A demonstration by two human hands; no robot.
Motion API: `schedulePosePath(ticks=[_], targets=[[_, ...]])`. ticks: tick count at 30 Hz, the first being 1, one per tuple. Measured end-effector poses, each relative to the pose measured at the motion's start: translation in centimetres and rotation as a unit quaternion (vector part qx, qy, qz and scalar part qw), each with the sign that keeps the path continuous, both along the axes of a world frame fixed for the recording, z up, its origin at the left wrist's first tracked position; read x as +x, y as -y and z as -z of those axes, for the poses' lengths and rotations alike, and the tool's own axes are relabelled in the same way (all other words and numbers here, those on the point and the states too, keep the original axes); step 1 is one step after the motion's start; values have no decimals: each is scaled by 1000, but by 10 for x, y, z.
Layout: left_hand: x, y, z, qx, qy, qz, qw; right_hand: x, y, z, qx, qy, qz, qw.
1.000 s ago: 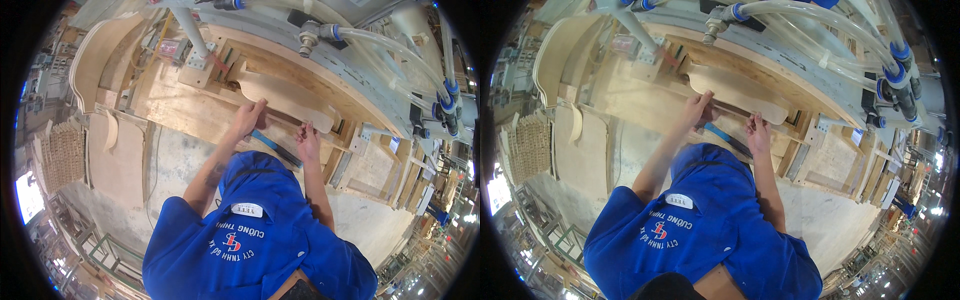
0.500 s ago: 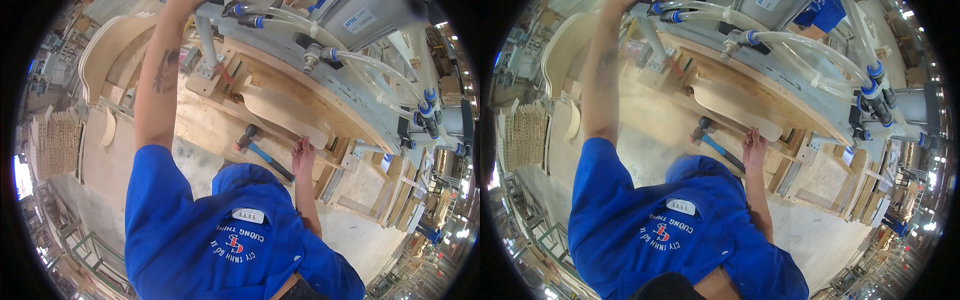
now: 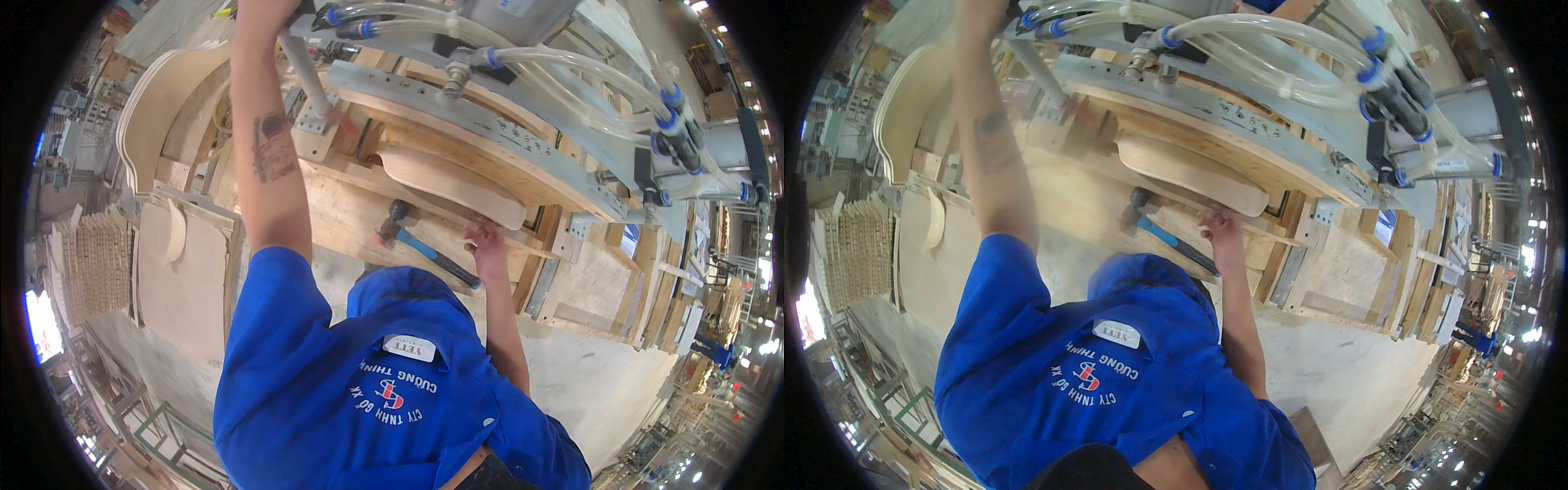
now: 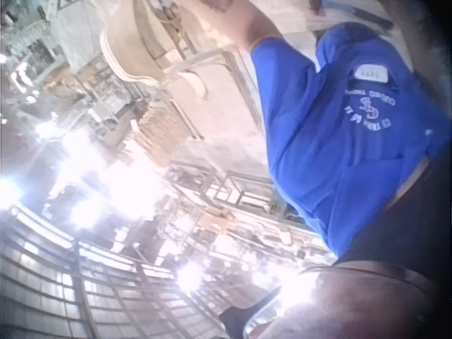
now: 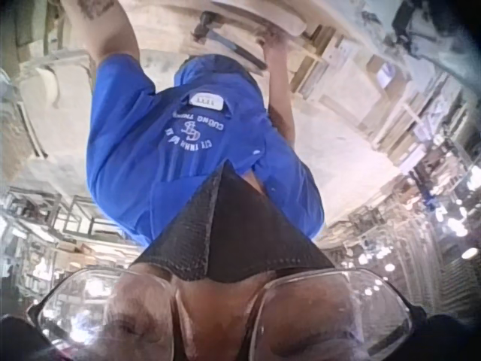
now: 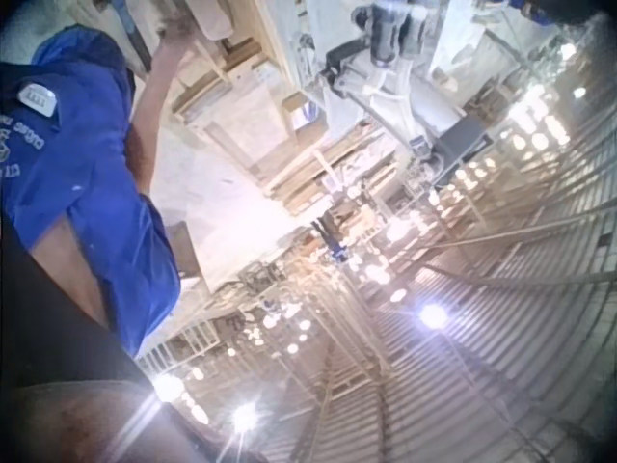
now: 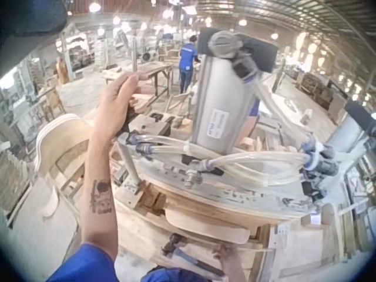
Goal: The person removes eyeglasses, then picks up curved wooden pieces and places them into a shaping jig. Using a hammer, the person taps the wood to conform it to the jig's profile, repeating this process for several pieces.
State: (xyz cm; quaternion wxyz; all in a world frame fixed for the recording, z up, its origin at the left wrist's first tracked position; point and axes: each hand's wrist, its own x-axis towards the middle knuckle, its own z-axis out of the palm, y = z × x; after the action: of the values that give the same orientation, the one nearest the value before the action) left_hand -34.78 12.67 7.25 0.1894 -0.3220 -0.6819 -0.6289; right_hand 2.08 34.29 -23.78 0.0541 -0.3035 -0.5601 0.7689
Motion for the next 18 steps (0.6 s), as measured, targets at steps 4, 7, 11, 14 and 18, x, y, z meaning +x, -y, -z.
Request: schedulePosePath(ticks=[4,7,11,14,18], targets=[[-8,2,1,46,96,142,984,24,12,35,474,77,-211,851],[-7,5,6,38,127,165,977,36,40,35,592,138,-288,740],[-10,6,2,58,154,218,962,39,48,48,600,69,-319,731],[-7,10,2,14,139,184,973,37,50,39,552,105,-341,754],[-3,2,-1,-22,90,160,983,37,44,1,475,178,-393,767]])
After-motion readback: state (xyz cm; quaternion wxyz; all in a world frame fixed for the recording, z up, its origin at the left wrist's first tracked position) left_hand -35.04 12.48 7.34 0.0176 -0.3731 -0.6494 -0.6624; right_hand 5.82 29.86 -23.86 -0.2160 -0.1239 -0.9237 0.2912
